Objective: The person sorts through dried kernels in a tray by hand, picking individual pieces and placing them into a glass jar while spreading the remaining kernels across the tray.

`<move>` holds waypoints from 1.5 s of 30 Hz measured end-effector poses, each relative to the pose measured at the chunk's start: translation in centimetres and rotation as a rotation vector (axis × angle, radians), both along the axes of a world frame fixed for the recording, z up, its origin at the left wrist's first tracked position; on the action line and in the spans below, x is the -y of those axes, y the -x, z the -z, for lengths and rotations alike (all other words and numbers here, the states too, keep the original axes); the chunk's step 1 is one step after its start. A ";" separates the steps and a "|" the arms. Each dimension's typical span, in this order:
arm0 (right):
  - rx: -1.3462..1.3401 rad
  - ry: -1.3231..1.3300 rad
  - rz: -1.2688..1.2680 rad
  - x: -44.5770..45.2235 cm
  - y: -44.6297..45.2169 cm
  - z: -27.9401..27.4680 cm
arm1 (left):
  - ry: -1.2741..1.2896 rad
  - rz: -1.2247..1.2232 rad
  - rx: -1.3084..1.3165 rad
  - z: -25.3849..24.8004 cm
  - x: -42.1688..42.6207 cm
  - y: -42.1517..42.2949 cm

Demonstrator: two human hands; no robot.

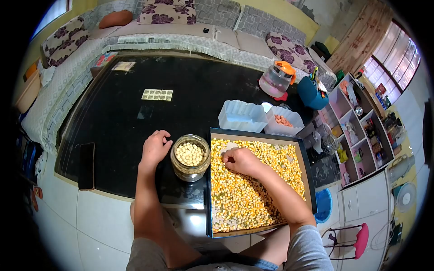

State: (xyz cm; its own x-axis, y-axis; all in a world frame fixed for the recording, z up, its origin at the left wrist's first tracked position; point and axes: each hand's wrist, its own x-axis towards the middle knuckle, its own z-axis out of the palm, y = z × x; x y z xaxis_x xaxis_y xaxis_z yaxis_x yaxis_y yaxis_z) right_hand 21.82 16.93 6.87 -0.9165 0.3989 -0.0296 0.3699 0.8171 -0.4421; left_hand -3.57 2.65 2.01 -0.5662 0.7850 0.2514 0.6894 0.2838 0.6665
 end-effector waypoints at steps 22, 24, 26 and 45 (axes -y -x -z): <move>-0.120 -0.087 -0.020 0.1 -0.3 0.7 | -0.003 0.002 -0.002 0.0 0.0 0.0; -0.131 -0.124 -0.031 -0.5 -0.5 1.6 | 0.002 0.001 -0.001 -0.2 0.1 -0.1; -0.140 -0.164 -0.047 -0.7 -0.4 1.7 | 0.005 -0.005 0.002 -0.2 0.1 -0.1; -0.083 0.011 0.085 0.1 -0.8 0.3 | 0.004 -0.002 -0.015 -0.2 0.0 0.0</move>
